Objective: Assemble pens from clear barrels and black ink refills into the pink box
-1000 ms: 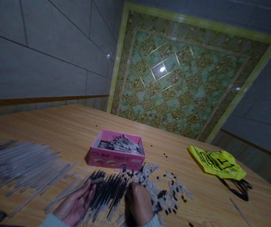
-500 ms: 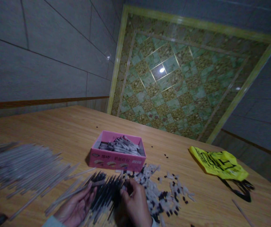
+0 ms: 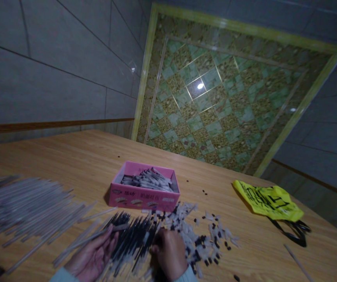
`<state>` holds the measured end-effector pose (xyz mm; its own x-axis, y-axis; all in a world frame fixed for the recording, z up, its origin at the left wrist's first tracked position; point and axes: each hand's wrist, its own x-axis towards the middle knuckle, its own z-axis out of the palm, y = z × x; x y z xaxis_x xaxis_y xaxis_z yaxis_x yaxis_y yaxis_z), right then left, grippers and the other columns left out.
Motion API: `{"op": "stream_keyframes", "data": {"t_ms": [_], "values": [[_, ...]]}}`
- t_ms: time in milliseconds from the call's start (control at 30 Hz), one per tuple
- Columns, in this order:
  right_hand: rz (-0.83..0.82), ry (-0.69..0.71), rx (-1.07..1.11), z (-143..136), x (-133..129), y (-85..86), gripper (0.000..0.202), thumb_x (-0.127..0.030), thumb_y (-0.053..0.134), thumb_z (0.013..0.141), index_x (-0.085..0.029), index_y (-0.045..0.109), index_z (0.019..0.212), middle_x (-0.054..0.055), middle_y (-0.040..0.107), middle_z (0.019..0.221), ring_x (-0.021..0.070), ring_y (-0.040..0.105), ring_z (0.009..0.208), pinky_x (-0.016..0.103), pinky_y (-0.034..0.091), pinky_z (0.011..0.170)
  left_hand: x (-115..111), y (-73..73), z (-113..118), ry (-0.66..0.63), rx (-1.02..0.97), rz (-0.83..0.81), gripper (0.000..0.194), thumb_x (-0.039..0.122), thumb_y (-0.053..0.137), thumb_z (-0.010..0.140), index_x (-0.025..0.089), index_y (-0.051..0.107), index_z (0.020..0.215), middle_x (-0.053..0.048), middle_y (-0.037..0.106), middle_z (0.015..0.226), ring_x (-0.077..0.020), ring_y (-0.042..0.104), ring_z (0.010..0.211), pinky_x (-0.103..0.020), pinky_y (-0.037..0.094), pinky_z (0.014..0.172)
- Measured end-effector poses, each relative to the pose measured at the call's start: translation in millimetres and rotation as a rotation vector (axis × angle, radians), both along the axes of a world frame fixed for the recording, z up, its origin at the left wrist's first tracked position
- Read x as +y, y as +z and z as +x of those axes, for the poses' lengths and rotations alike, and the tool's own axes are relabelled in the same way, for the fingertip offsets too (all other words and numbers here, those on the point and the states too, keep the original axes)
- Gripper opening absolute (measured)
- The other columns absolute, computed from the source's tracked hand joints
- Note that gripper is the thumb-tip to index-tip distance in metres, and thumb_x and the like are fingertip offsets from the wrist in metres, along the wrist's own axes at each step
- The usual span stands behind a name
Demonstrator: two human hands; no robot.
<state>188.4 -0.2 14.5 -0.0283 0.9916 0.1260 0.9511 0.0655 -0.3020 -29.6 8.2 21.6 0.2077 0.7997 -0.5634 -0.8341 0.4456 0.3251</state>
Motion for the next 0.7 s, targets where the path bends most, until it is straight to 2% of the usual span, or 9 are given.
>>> {"op": "stream_keyframes", "data": {"t_ms": [100, 200, 267, 367, 467, 567, 700], "values": [[0.017, -0.015, -0.078, -5, -2, -6.5, 0.016, -0.014, 0.058, 0.062, -0.02, 0.068, 0.073, 0.008, 0.071, 0.075, 0.0233, 0.063, 0.072, 0.026, 0.035, 0.057, 1, -3.9, 0, -0.004, -0.007, 0.012, 0.015, 0.0, 0.048, 0.082, 0.011, 0.058, 0.077, -0.005, 0.07, 0.056, -0.0154, 0.068, 0.049, -0.019, 0.055, 0.04], [0.039, -0.014, 0.013, -10, 0, -10.9, 0.018, -0.009, 0.054, 0.063, -0.018, 0.068, 0.069, 0.008, 0.07, 0.071, 0.0234, 0.063, 0.07, 0.027, 0.037, 0.059, 1, -8.5, 0, 0.004, 0.028, 0.038, 0.014, -0.002, 0.053, 0.078, 0.01, 0.059, 0.074, -0.005, 0.071, 0.057, -0.0146, 0.069, 0.052, -0.018, 0.057, 0.046], [0.06, 0.021, 0.243, -13, 1, -7.1, 0.017, -0.011, 0.055, 0.064, -0.018, 0.068, 0.07, 0.007, 0.069, 0.071, 0.0229, 0.062, 0.071, 0.028, 0.04, 0.061, 0, -10.4, 1, 0.02, 0.086, 0.071, 0.015, -0.004, 0.056, 0.076, 0.01, 0.06, 0.073, -0.005, 0.071, 0.059, -0.0146, 0.069, 0.054, -0.018, 0.057, 0.048], [0.051, 0.116, 0.754, -19, 0, 6.4, 0.014, -0.023, 0.059, 0.07, -0.017, 0.068, 0.079, 0.005, 0.068, 0.076, 0.0211, 0.06, 0.073, 0.029, 0.044, 0.064, 0, -11.3, 2, 0.038, 0.169, 0.132, 0.016, -0.005, 0.057, 0.074, 0.011, 0.059, 0.074, -0.005, 0.072, 0.063, -0.0156, 0.07, 0.058, -0.019, 0.058, 0.051], [-0.019, 0.189, 1.14, -27, -4, 16.7, 0.025, -0.034, 0.067, 0.069, -0.017, 0.067, 0.087, 0.005, 0.066, 0.08, 0.0189, 0.058, 0.071, 0.028, 0.046, 0.063, 1, -11.1, 2, 0.024, 0.224, 0.174, 0.016, -0.005, 0.058, 0.073, 0.011, 0.057, 0.076, -0.006, 0.072, 0.064, -0.0149, 0.07, 0.058, -0.018, 0.057, 0.052], [-0.065, 0.225, 1.31, -32, -5, 15.7, 0.031, -0.037, 0.072, 0.065, -0.017, 0.065, 0.088, 0.001, 0.061, 0.071, 0.0147, 0.055, 0.061, 0.024, 0.044, 0.054, 1, -11.3, 3, 0.009, 0.256, 0.197, 0.018, -0.005, 0.059, 0.072, 0.011, 0.055, 0.08, -0.007, 0.072, 0.067, -0.0143, 0.07, 0.059, -0.019, 0.057, 0.054], [0.005, 0.253, 1.289, -33, -5, 11.1, 0.028, -0.036, 0.075, 0.063, -0.017, 0.065, 0.081, -0.002, 0.056, 0.064, 0.012, 0.052, 0.057, 0.022, 0.043, 0.054, 1, -13.6, 4, -0.011, 0.279, 0.226, 0.018, -0.001, 0.062, 0.072, 0.012, 0.054, 0.081, -0.008, 0.072, 0.07, -0.0148, 0.069, 0.059, -0.019, 0.056, 0.052]]}}
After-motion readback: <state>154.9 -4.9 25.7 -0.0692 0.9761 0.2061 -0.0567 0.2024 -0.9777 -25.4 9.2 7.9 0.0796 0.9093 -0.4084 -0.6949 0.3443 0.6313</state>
